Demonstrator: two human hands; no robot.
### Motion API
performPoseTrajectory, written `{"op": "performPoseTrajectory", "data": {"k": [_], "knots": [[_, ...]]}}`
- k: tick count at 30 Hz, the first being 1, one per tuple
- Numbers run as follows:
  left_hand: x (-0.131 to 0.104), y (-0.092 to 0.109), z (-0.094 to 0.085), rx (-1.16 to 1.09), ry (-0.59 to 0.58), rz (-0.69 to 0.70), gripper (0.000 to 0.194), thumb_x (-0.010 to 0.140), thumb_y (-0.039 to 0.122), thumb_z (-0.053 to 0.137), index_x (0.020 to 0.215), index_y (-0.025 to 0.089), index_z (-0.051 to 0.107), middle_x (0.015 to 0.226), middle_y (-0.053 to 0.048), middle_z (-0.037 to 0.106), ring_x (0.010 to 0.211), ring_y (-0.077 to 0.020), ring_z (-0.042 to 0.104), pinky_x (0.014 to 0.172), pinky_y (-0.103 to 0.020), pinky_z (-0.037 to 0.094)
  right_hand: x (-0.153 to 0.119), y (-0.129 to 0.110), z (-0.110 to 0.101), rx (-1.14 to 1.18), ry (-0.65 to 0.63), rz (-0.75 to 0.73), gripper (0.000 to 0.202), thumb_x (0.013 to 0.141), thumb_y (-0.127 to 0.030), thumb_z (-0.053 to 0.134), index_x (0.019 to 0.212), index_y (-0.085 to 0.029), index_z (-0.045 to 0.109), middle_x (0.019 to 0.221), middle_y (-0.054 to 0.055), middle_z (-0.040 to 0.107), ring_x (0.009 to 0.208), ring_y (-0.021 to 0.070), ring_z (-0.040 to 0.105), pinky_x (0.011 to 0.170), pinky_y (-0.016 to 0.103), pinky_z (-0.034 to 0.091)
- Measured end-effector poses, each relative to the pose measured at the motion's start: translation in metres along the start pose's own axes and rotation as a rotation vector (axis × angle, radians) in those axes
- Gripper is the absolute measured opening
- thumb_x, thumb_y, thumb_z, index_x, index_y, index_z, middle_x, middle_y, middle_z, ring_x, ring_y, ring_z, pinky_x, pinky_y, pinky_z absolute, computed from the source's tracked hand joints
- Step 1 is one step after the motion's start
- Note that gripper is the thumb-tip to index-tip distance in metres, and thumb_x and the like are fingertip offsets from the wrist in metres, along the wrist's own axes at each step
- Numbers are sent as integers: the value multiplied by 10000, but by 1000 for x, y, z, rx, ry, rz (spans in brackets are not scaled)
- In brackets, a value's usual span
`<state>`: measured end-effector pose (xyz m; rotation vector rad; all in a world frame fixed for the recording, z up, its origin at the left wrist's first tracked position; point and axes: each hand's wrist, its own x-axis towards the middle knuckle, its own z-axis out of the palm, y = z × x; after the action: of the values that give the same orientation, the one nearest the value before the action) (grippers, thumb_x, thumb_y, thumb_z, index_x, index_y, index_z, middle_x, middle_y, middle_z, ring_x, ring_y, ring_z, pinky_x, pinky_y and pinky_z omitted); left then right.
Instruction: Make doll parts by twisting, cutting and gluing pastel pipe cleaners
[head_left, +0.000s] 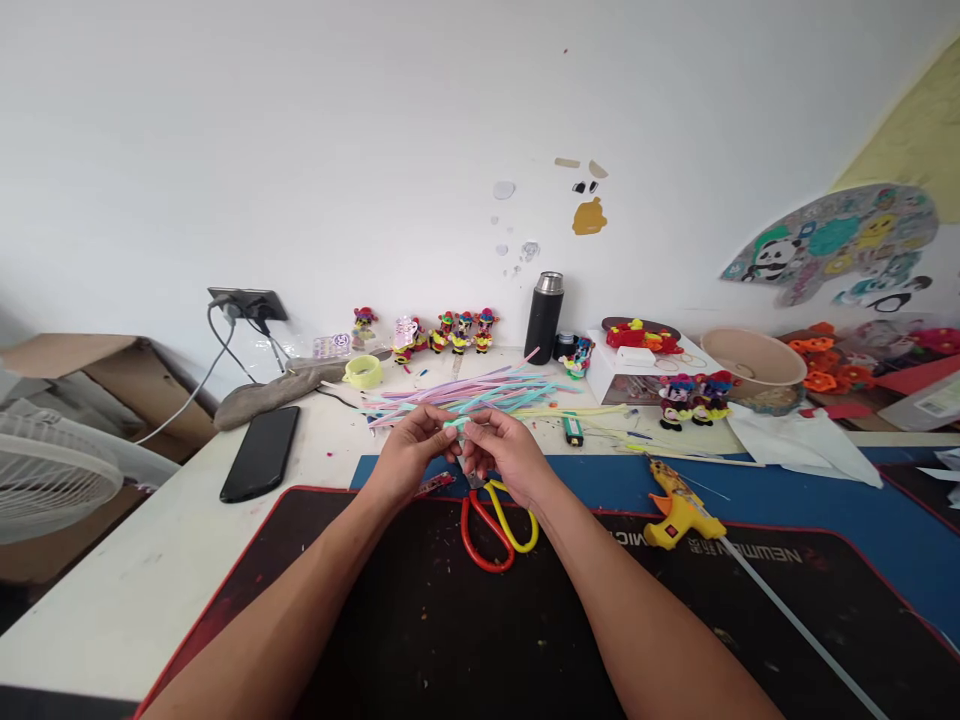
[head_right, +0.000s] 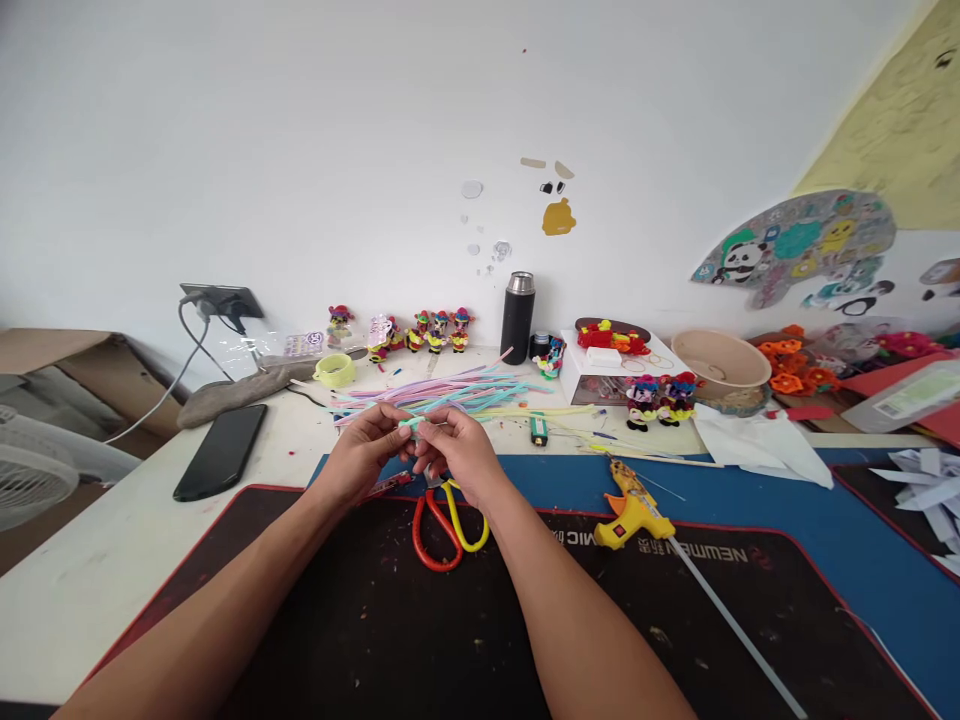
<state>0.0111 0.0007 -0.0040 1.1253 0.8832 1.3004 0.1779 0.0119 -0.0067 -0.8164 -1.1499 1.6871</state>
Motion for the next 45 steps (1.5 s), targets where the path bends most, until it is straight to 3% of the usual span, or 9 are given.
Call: {"op": "performPoseTrajectory", "data": {"k": [8, 15, 18, 24, 36, 41, 45], "knots": [[1, -6, 2, 3, 40, -9, 395, 679, 420, 906, 872, 184, 655, 613, 15, 642, 580, -167, 614, 541, -282, 461, 1, 4, 3, -17, 27, -10, 471, 728, -576, 808, 900, -202, 578, 605, -42, 649, 439, 131, 620, 384, 197, 409], [1, 0, 4, 11, 38, -20, 412, 710, 464, 879, 914, 181, 661, 640, 9, 657, 572, -159, 623, 541, -270, 468, -1, -2, 4, -162, 69, -29, 511, 798, -669, 713, 952, -195, 599, 657, -25, 648, 473, 140, 649, 381, 198, 430], [0, 3, 3, -39, 68, -61, 423, 688, 470, 890, 872, 177, 647, 649, 2, 669, 541, -144, 615, 504, -248, 449, -1, -6, 2, -233, 87, -100, 544, 826, -674, 686, 1056, -185, 618, 723, -9, 656, 479, 143, 656, 375, 205, 424], [-1, 7, 4, -76, 69, -143, 452, 706, 522, 870, 834, 158, 632, 664, -10, 670, 508, -115, 601, 459, -208, 420, -3, -10, 0, -317, 69, -186, 568, 822, -531, 758, 1266, -209, 609, 848, -6, 626, 546, 148, 669, 396, 224, 438], [0, 4, 4, -26, 51, -108, 470, 728, 560, 846, 816, 158, 618, 634, 7, 649, 477, -111, 587, 429, -205, 410, -3, 3, -4, -577, 80, -232, 401, 904, -499, 678, 1202, -232, 661, 745, -31, 617, 497, 131, 618, 448, 244, 459], [0, 2, 4, 16, 25, -79, 468, 772, 581, 804, 816, 165, 596, 639, 3, 649, 491, -121, 594, 441, -214, 412, -1, 7, -4, -546, 88, -204, 347, 908, -479, 666, 1133, -215, 665, 666, -32, 618, 484, 143, 603, 432, 243, 457], [-2, 3, 5, 74, -10, -28, 464, 819, 586, 759, 978, 179, 606, 654, 18, 639, 539, -145, 622, 486, -238, 463, 0, 6, -5, -509, 96, -184, 340, 899, -484, 675, 1105, -213, 664, 640, -34, 615, 477, 150, 596, 429, 248, 456]]}}
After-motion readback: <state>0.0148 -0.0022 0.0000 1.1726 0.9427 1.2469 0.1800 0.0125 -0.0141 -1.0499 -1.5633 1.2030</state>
